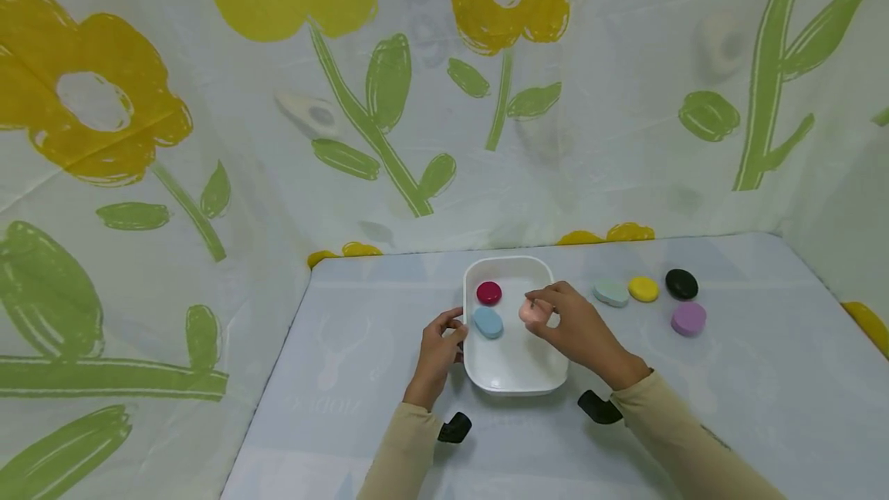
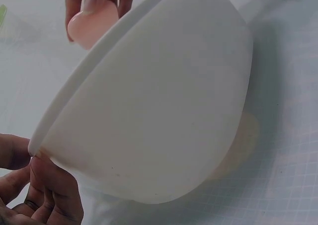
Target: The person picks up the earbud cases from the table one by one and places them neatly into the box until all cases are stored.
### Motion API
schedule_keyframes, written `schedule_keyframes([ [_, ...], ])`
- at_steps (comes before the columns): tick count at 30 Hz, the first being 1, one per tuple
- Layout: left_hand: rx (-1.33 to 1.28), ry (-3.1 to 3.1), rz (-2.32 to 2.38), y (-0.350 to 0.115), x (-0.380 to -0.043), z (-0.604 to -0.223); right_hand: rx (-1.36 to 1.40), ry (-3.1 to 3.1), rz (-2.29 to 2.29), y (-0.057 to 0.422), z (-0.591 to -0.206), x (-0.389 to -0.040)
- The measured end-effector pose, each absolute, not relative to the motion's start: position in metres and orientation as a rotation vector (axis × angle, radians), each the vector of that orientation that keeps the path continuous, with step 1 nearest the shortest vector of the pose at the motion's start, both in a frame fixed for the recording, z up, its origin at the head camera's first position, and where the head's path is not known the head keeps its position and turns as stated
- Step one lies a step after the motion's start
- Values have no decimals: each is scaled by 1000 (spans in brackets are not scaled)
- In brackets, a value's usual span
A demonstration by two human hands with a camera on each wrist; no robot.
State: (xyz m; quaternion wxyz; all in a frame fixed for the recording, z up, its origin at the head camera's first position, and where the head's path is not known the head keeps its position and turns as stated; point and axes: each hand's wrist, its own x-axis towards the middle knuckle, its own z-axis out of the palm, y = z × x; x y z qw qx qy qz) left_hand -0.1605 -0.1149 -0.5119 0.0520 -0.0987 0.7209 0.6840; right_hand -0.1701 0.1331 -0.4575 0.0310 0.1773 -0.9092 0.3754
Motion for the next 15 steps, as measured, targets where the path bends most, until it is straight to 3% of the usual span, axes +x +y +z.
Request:
schedule_keyframes([
  [15,-296,2187,2091,-115,-160,-513,587,-3111,1063,90,-455,-179],
])
